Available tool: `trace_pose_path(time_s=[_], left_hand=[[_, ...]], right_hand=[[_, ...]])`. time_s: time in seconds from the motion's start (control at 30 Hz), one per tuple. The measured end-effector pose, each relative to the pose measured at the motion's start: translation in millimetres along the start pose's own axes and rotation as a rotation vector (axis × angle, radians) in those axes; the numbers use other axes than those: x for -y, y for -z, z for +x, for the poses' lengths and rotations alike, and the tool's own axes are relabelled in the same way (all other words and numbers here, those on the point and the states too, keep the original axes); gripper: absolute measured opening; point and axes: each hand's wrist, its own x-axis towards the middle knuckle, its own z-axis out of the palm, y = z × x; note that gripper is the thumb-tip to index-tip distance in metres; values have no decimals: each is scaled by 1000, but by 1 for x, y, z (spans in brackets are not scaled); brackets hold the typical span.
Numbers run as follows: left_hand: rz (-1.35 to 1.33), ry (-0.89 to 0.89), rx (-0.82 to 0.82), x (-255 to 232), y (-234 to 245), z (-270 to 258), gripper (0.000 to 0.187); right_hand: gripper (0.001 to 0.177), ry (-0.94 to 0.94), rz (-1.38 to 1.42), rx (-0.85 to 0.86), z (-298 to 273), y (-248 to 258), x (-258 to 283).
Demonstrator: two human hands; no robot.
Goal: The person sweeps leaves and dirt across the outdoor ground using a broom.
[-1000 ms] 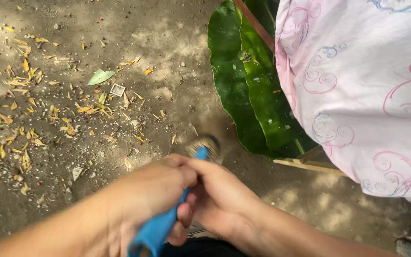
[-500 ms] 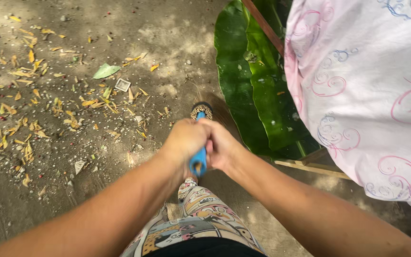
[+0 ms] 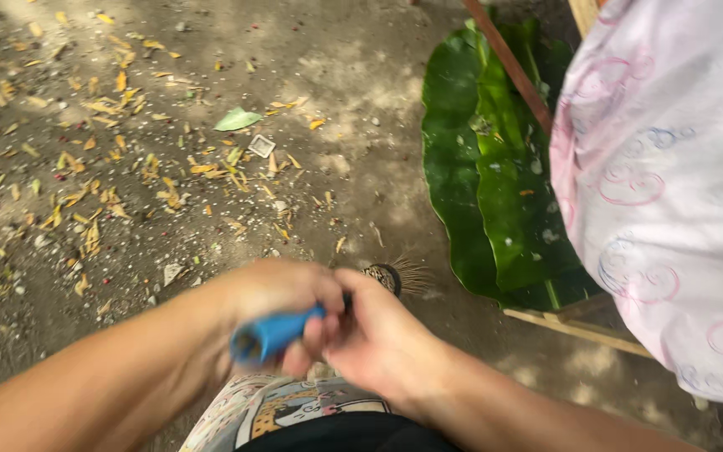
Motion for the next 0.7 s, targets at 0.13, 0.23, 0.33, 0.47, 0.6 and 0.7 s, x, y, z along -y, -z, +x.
trace_pose_path(time_s=[0.13,0.23,0.33,0.47,0.6,0.7], left_hand=[[96,-228,-229,3,32,37,17],[157,-395,-425,0,49,37,17],[335,-638,-525,3,56,14,26],[404,-365,-512,6,48,-46,39],[400,-207,-309,0,63,-105,30],[340,-94,-173,5,82,-110,19]], right_hand=[[28,-83,-185,171,97,-1,15],[20,-128,-329,431,131,-26,21],[17,-157,-484,385,115,-61,8],[26,-69,-473,314,72,-90,-26],[22,-47,-310,386,31,-95,-50],[20,-43,-286,487,19,-77,-68]])
